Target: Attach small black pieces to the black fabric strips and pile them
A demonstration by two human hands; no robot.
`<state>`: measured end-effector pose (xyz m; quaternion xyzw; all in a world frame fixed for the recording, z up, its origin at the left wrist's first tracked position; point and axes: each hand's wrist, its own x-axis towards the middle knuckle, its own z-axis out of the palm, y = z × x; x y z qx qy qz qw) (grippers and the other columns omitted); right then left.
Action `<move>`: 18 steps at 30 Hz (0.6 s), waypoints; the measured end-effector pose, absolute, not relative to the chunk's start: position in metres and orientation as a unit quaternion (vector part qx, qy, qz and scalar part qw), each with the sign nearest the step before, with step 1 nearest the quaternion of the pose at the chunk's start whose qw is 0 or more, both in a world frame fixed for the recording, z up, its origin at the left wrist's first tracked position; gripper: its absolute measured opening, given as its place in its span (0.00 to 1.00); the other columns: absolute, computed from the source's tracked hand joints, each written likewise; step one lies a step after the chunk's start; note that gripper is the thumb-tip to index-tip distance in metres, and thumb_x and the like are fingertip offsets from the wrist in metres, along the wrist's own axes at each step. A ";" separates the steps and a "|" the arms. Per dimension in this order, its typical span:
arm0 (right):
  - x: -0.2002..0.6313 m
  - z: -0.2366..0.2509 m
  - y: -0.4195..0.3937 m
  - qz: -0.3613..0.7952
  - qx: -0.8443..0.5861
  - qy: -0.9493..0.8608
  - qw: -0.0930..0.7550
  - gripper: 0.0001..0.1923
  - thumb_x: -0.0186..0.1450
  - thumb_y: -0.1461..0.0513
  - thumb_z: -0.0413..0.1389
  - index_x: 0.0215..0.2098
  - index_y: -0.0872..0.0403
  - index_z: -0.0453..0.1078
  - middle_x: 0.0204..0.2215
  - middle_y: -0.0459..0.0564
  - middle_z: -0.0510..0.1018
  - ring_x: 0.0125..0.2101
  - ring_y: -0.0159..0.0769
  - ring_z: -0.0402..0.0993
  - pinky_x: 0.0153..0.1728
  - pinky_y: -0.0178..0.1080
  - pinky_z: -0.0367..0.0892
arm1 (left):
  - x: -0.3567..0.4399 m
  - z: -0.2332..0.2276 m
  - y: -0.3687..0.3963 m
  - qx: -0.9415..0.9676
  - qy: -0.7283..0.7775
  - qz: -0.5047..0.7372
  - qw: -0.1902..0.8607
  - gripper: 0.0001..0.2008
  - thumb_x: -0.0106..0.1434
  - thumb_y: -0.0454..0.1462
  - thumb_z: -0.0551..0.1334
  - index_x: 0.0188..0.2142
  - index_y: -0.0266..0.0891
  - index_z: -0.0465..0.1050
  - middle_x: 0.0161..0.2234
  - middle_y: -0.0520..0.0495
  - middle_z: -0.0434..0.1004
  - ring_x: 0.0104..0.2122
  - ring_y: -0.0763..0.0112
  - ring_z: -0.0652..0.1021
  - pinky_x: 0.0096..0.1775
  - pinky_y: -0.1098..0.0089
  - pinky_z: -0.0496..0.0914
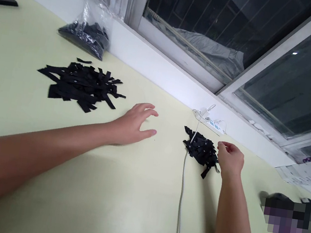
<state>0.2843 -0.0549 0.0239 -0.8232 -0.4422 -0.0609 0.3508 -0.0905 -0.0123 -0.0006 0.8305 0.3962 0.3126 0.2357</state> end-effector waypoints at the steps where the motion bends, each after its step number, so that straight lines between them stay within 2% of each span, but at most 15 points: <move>1: 0.279 0.024 -0.054 -0.055 -0.826 -0.429 0.361 0.20 0.59 0.50 0.55 0.41 0.53 0.78 0.34 0.54 0.83 0.30 0.44 0.76 0.35 0.46 0.68 | -0.094 0.003 -0.011 0.841 0.404 0.284 0.221 0.34 0.65 0.56 0.58 0.65 0.44 0.60 0.71 0.37 0.47 0.69 0.46 0.53 0.65 0.45 0.55; 3: 0.265 0.025 -0.053 -0.044 -0.827 -0.417 0.375 0.19 0.58 0.50 0.56 0.41 0.51 0.78 0.35 0.53 0.83 0.31 0.45 0.76 0.38 0.47 0.67 | -0.103 0.010 -0.002 0.855 0.416 0.241 0.194 0.40 0.65 0.58 0.56 0.70 0.44 0.52 0.73 0.37 0.39 0.71 0.43 0.44 0.66 0.42 0.47; 4: 0.258 0.026 -0.052 -0.039 -0.823 -0.424 0.376 0.19 0.58 0.50 0.57 0.42 0.51 0.78 0.35 0.53 0.82 0.31 0.45 0.75 0.38 0.48 0.67 | -0.110 0.014 0.004 0.852 0.430 0.242 0.174 0.39 0.66 0.58 0.55 0.70 0.43 0.51 0.73 0.37 0.39 0.71 0.44 0.45 0.66 0.43 0.46; 6: 0.245 0.026 -0.053 -0.022 -0.814 -0.444 0.374 0.20 0.58 0.49 0.57 0.43 0.52 0.77 0.34 0.53 0.82 0.31 0.45 0.75 0.38 0.47 0.66 | -0.129 0.019 0.021 0.820 0.483 0.288 0.106 0.32 0.69 0.52 0.52 0.67 0.41 0.57 0.70 0.36 0.50 0.68 0.46 0.52 0.65 0.46 0.48; 8: 0.236 0.026 -0.053 -0.004 -0.806 -0.464 0.368 0.20 0.59 0.50 0.57 0.43 0.52 0.77 0.34 0.53 0.82 0.31 0.44 0.74 0.37 0.46 0.66 | -0.150 0.020 0.038 0.777 0.549 0.303 0.051 0.23 0.68 0.47 0.53 0.57 0.39 0.69 0.61 0.35 0.65 0.62 0.45 0.60 0.62 0.45 0.52; 9: 0.233 0.025 -0.054 0.003 -0.803 -0.472 0.365 0.19 0.59 0.50 0.57 0.42 0.52 0.77 0.33 0.53 0.82 0.31 0.44 0.74 0.37 0.46 0.66 | -0.160 0.019 0.046 0.765 0.575 0.288 0.037 0.19 0.67 0.46 0.54 0.51 0.39 0.74 0.56 0.35 0.68 0.60 0.44 0.62 0.60 0.44 0.53; 13: 0.225 0.026 -0.053 0.017 -0.804 -0.474 0.358 0.16 0.59 0.51 0.57 0.40 0.51 0.78 0.31 0.51 0.81 0.30 0.43 0.74 0.36 0.44 0.65 | -0.186 0.010 0.063 0.764 0.604 0.227 0.013 0.14 0.63 0.45 0.58 0.39 0.40 0.77 0.53 0.35 0.70 0.57 0.41 0.63 0.56 0.43 0.54; 15: 0.223 0.026 -0.052 0.027 -0.804 -0.472 0.360 0.15 0.59 0.52 0.57 0.39 0.51 0.78 0.30 0.50 0.81 0.29 0.42 0.74 0.35 0.44 0.65 | -0.190 0.007 0.066 0.768 0.604 0.211 0.013 0.14 0.63 0.45 0.58 0.39 0.40 0.77 0.53 0.36 0.70 0.56 0.42 0.64 0.54 0.44 0.55; 18: 0.219 0.026 -0.053 0.032 -0.794 -0.485 0.365 0.15 0.59 0.52 0.57 0.39 0.50 0.77 0.31 0.50 0.81 0.29 0.41 0.74 0.35 0.42 0.64 | -0.192 0.006 0.066 0.763 0.608 0.219 0.026 0.17 0.64 0.47 0.58 0.45 0.40 0.77 0.49 0.39 0.74 0.53 0.46 0.65 0.53 0.48 0.55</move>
